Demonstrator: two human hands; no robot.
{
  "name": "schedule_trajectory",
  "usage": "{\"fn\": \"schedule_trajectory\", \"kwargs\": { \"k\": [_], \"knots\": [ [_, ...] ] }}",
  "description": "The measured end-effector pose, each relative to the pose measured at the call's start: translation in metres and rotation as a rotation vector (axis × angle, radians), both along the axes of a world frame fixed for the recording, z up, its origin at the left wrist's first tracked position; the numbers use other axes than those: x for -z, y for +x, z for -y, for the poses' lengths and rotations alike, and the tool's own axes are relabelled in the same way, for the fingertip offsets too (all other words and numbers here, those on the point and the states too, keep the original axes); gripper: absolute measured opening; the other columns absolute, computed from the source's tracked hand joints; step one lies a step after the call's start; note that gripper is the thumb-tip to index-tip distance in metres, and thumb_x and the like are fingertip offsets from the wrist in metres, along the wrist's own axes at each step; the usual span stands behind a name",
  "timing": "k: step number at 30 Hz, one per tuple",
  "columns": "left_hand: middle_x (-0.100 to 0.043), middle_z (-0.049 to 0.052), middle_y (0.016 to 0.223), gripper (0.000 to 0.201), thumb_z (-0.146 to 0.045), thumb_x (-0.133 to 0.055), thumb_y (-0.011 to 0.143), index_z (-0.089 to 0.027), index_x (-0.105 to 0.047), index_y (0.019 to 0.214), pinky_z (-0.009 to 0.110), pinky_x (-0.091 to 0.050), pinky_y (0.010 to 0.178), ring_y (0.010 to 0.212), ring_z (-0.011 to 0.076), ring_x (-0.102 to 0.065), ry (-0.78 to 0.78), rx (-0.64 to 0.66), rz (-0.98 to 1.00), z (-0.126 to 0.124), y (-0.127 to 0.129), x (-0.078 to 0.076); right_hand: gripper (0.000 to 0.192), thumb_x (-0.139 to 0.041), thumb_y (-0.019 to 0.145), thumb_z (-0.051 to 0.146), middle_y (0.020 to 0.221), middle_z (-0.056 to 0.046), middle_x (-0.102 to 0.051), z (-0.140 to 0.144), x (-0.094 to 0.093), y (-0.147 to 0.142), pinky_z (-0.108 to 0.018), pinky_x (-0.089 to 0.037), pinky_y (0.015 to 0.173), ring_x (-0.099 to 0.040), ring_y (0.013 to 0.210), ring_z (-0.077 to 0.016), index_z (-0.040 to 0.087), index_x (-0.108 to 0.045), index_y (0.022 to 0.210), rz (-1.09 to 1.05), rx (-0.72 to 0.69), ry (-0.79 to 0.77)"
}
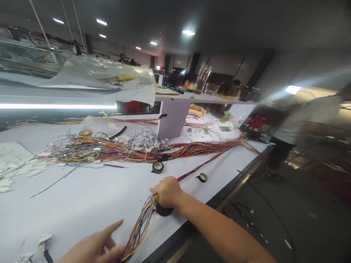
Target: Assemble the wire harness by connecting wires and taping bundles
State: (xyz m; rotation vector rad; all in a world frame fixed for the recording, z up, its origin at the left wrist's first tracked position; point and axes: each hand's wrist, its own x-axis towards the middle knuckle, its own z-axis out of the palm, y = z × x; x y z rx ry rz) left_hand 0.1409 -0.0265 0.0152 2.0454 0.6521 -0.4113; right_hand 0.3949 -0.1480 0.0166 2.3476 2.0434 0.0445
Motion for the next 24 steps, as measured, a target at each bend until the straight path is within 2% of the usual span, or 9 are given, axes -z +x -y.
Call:
{"fn": "schedule_trajectory", "kwargs": {
  "k": [2,4,7,9,14,16,20,22,24],
  "knots": [
    [-0.07,0.006,0.095,0.069,-0.067,-0.045,0.082,-0.022,-0.05,0.135,0.03,-0.048,0.069,0.079,0.0213,-0.063,-0.211,-0.047,0.024,-0.003,0.016,-0.016,0.043,-0.039,0.097,0.041,0.079,-0.008,-0.074,-0.007,0.003,-0.03,-0.032,-0.043,0.066,-0.068,0.071,-0.0221,0.019,-0.073,0.082,-0.022,-0.096,0.042],
    [-0.067,0.005,0.096,0.057,-0.065,-0.052,0.081,-0.019,-0.064,0.111,0.027,-0.045,0.072,0.083,0.0184,-0.059,-0.474,-0.073,0.029,-0.005,0.033,-0.026,0.043,-0.04,0.097,0.039,0.073,-0.007,-0.073,-0.011,0.004,-0.05,-0.032,-0.043,0.061,-0.067,0.065,-0.0224,0.019,-0.072,0.077,-0.034,-0.18,0.1],
    [-0.057,0.0,0.07,0.044,-0.059,-0.065,0.073,-0.015,-0.061,0.08,0.023,-0.037,0.059,0.062,0.0122,-0.048,-0.814,-0.115,0.037,-0.003,0.047,-0.026,0.039,-0.043,0.095,0.036,0.068,-0.008,-0.072,-0.011,0.002,-0.065,-0.031,-0.043,0.057,-0.066,0.061,-0.0224,0.018,-0.07,0.073,-0.039,-0.216,0.139],
    [-0.049,-0.003,0.061,0.038,-0.053,-0.067,0.072,-0.016,-0.055,0.073,0.023,-0.03,0.053,0.055,0.0103,-0.04,-0.775,-0.114,0.07,0.002,0.046,-0.022,0.03,-0.05,0.091,0.032,0.069,-0.008,-0.072,-0.009,0.0,-0.071,-0.032,-0.044,0.057,-0.066,0.062,-0.0229,0.017,-0.069,0.074,-0.05,-0.209,0.101],
    [-0.061,-0.002,0.065,0.014,-0.034,-0.057,0.075,-0.021,-0.061,0.075,0.026,-0.031,0.056,0.059,0.0146,-0.049,0.003,0.075,0.112,0.001,0.016,-0.029,0.015,-0.058,0.082,0.026,0.074,-0.009,-0.072,-0.008,-0.002,-0.1,-0.034,-0.047,0.056,-0.068,0.066,-0.0255,0.017,-0.069,0.076,-0.111,-0.151,-0.079],
    [-0.066,-0.001,0.067,0.016,-0.031,-0.051,0.078,-0.022,-0.064,0.075,0.027,-0.034,0.058,0.062,0.0166,-0.055,0.145,0.134,0.105,-0.013,0.007,-0.037,0.015,-0.06,0.082,0.028,0.075,-0.008,-0.072,-0.01,-0.003,-0.116,-0.036,-0.049,0.059,-0.068,0.067,-0.0254,0.017,-0.069,0.076,-0.144,-0.159,-0.126],
    [-0.072,0.005,0.082,0.034,-0.05,-0.05,0.082,-0.02,-0.065,0.083,0.03,-0.044,0.068,0.08,0.0217,-0.064,0.013,-0.062,0.168,-0.046,0.034,-0.054,0.023,-0.055,0.09,0.031,0.079,-0.007,-0.073,-0.012,-0.011,-0.135,-0.037,-0.05,0.062,-0.068,0.069,-0.0241,0.017,-0.07,0.08,-0.141,-0.31,-0.103],
    [-0.071,0.009,0.101,0.048,-0.062,-0.051,0.08,-0.018,-0.065,0.091,0.031,-0.047,0.074,0.091,0.0232,-0.064,-0.229,-0.122,0.152,-0.043,0.069,-0.056,0.028,-0.052,0.093,0.035,0.079,-0.007,-0.073,-0.011,-0.018,-0.136,-0.037,-0.05,0.06,-0.068,0.069,-0.0237,0.017,-0.069,0.08,-0.117,-0.398,-0.065],
    [-0.071,0.011,0.098,0.057,-0.068,-0.059,0.072,-0.016,-0.065,0.094,0.032,-0.048,0.071,0.083,0.0219,-0.065,-0.488,-0.063,0.046,-0.02,0.107,-0.053,0.038,-0.047,0.095,0.042,0.077,-0.006,-0.072,-0.009,-0.025,-0.134,-0.036,-0.05,0.058,-0.067,0.067,-0.0232,0.018,-0.069,0.077,-0.093,-0.473,-0.013]
  ]
}}
